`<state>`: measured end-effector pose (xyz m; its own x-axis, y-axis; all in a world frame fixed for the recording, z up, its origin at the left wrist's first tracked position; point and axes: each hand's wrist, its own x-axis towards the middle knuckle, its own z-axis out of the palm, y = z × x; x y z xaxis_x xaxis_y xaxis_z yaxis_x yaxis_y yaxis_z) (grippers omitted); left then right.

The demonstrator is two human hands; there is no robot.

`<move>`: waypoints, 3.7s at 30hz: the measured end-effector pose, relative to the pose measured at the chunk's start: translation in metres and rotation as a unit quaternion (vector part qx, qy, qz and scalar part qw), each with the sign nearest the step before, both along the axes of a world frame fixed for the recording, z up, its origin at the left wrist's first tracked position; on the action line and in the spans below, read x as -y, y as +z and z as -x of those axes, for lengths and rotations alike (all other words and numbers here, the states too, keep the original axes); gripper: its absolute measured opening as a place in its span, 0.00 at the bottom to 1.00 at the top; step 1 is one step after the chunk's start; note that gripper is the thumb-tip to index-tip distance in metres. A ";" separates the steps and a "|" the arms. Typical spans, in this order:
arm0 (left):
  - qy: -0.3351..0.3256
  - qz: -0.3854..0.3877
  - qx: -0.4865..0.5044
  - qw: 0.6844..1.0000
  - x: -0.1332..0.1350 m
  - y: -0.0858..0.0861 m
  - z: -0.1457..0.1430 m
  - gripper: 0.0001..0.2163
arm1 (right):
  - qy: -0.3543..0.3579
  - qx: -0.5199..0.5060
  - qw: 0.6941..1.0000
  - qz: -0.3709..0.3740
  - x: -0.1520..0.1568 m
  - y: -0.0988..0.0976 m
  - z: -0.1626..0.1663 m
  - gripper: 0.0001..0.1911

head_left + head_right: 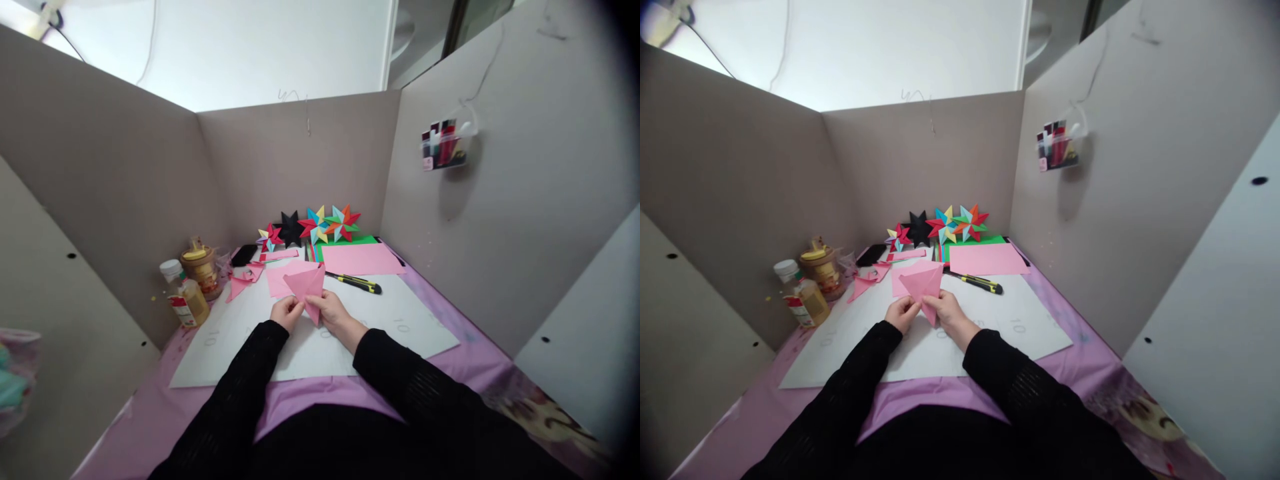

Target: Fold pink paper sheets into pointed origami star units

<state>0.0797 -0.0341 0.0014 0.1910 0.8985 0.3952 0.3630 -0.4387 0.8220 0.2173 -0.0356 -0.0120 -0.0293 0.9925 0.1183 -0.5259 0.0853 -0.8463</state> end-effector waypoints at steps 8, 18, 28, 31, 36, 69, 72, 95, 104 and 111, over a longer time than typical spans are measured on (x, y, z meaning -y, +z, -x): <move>-0.034 0.027 -0.003 0.999 0.002 0.001 -0.001 0.14 | -0.018 -0.029 0.999 0.012 -0.002 0.001 -0.002 0.12; -0.046 0.035 0.005 0.998 0.002 0.000 -0.002 0.13 | -0.035 -0.018 0.999 0.022 -0.005 0.000 -0.003 0.16; 0.031 0.016 0.060 0.998 -0.001 0.005 0.005 0.12 | 0.046 0.093 0.995 0.010 0.004 0.000 0.000 0.13; 0.056 0.012 0.081 0.995 -0.003 0.005 0.009 0.12 | 0.054 0.137 0.989 0.012 0.005 -0.001 0.000 0.12; 0.093 0.009 0.116 0.989 -0.007 0.004 0.013 0.12 | 0.058 0.182 0.981 0.012 0.005 0.000 -0.001 0.12; -0.005 0.219 0.383 0.897 -0.022 0.011 0.039 0.27 | -0.107 0.090 0.990 0.005 -0.019 0.014 -0.032 0.13; -0.024 0.251 0.369 0.894 -0.019 0.009 0.037 0.27 | -0.111 0.098 0.989 -0.005 -0.021 0.013 -0.034 0.15; -0.018 0.194 0.264 0.945 -0.018 -0.004 0.025 0.17 | -0.085 0.211 0.970 -0.087 -0.012 0.003 -0.016 0.27; 0.004 0.188 0.197 0.962 -0.015 -0.003 0.024 0.12 | -0.104 0.248 0.953 -0.140 -0.010 0.009 -0.017 0.06; 0.003 0.191 0.191 0.963 -0.017 -0.001 0.029 0.13 | -0.016 0.299 0.944 -0.138 -0.009 0.012 -0.027 0.16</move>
